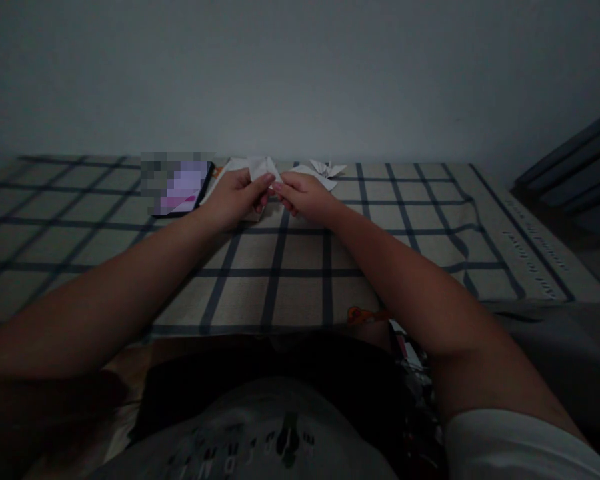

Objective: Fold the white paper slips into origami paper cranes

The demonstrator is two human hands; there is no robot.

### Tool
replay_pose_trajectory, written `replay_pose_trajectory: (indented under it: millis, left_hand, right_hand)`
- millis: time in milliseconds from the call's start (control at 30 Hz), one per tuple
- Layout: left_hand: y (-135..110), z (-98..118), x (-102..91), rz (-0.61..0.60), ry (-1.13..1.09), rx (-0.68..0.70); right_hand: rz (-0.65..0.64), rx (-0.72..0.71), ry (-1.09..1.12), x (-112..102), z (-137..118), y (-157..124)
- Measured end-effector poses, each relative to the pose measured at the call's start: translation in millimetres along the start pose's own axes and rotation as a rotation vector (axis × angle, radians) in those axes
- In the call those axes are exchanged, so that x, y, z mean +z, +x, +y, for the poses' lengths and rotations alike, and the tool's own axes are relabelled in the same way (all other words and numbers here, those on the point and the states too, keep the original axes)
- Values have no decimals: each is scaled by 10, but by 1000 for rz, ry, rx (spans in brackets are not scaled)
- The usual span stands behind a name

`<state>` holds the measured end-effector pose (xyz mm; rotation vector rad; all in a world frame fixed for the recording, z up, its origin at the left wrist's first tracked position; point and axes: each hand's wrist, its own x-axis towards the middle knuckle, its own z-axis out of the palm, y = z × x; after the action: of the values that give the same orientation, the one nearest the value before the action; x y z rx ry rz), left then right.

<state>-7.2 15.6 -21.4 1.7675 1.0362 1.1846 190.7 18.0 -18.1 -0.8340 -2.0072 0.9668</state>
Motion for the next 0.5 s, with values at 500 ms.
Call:
replay_pose_trajectory:
  millis: [500]
  left_hand:
    - [-8, 93, 16, 46, -76, -87]
  right_hand:
    - [53, -114, -353, -60, -76, -21]
